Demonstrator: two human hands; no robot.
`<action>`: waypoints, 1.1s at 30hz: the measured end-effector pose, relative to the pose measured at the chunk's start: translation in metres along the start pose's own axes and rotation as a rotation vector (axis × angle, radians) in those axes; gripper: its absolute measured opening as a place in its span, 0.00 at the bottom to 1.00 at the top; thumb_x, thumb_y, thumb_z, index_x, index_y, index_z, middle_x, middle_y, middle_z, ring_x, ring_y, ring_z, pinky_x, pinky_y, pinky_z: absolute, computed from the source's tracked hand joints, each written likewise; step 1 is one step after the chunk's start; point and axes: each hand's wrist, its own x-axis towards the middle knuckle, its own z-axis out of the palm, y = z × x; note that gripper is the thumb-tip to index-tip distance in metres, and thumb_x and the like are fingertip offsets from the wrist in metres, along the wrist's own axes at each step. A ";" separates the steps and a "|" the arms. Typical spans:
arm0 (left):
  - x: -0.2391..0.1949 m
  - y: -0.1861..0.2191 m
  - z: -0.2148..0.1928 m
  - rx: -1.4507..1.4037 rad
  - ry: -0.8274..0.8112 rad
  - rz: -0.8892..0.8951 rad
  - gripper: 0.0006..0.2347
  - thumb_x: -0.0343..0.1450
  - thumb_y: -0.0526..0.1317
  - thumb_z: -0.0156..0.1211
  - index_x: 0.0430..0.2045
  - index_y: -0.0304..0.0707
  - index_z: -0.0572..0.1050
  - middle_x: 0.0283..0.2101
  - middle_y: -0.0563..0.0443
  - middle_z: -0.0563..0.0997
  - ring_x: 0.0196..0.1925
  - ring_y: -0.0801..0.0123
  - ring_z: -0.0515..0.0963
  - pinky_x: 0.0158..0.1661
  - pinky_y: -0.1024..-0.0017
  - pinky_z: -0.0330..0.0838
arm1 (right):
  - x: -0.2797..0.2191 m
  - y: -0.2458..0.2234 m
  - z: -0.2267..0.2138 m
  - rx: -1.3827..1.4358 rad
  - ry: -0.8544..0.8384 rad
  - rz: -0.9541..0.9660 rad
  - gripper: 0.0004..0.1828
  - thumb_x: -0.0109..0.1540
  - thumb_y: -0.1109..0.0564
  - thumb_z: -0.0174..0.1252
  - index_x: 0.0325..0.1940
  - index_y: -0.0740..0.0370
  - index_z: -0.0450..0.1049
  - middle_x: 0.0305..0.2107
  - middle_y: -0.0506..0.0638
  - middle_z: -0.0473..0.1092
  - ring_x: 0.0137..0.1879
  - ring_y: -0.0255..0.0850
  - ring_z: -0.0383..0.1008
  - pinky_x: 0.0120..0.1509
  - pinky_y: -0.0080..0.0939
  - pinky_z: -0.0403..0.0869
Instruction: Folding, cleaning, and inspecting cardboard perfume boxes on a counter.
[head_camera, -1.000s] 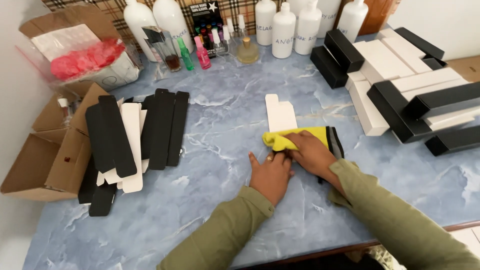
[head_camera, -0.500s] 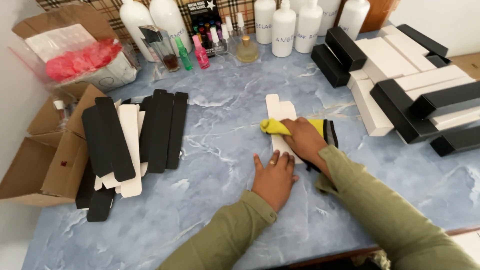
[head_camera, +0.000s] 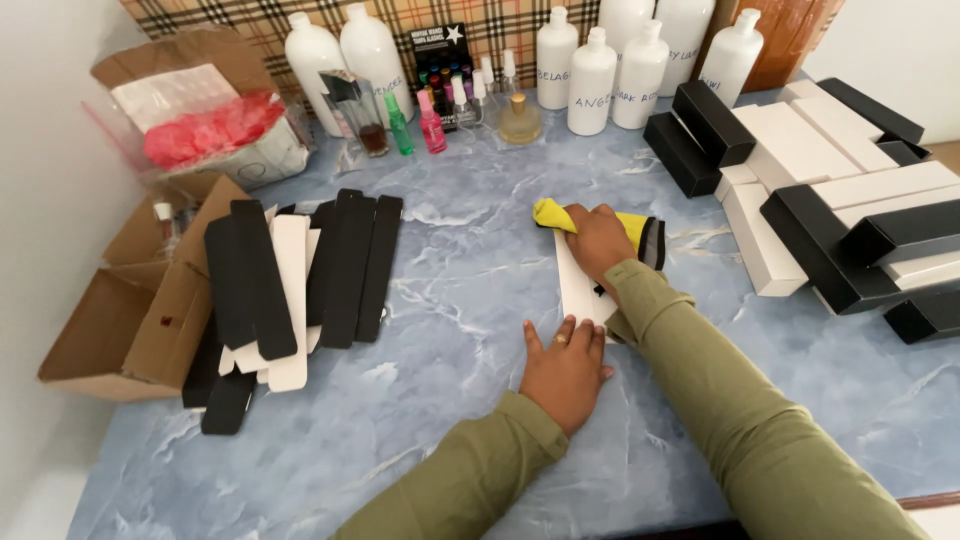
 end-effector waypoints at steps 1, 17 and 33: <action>-0.001 0.000 0.002 -0.002 0.000 -0.003 0.23 0.75 0.48 0.51 0.62 0.31 0.67 0.62 0.38 0.70 0.69 0.43 0.65 0.59 0.15 0.43 | -0.007 -0.002 -0.003 0.000 -0.003 -0.003 0.18 0.64 0.48 0.53 0.59 0.47 0.69 0.37 0.61 0.74 0.50 0.61 0.77 0.53 0.55 0.79; 0.004 0.001 -0.001 0.034 -0.007 -0.020 0.19 0.73 0.49 0.58 0.54 0.36 0.74 0.54 0.42 0.72 0.65 0.45 0.71 0.56 0.20 0.56 | -0.167 -0.017 -0.076 0.111 -0.132 -0.047 0.20 0.60 0.46 0.54 0.57 0.44 0.72 0.31 0.59 0.73 0.49 0.57 0.75 0.54 0.52 0.76; -0.010 -0.019 -0.071 -0.325 0.004 -0.236 0.35 0.64 0.63 0.62 0.59 0.36 0.67 0.63 0.43 0.64 0.71 0.43 0.52 0.60 0.15 0.38 | -0.159 -0.013 -0.094 0.621 0.060 0.415 0.18 0.64 0.46 0.59 0.58 0.42 0.75 0.40 0.65 0.76 0.54 0.61 0.75 0.55 0.59 0.70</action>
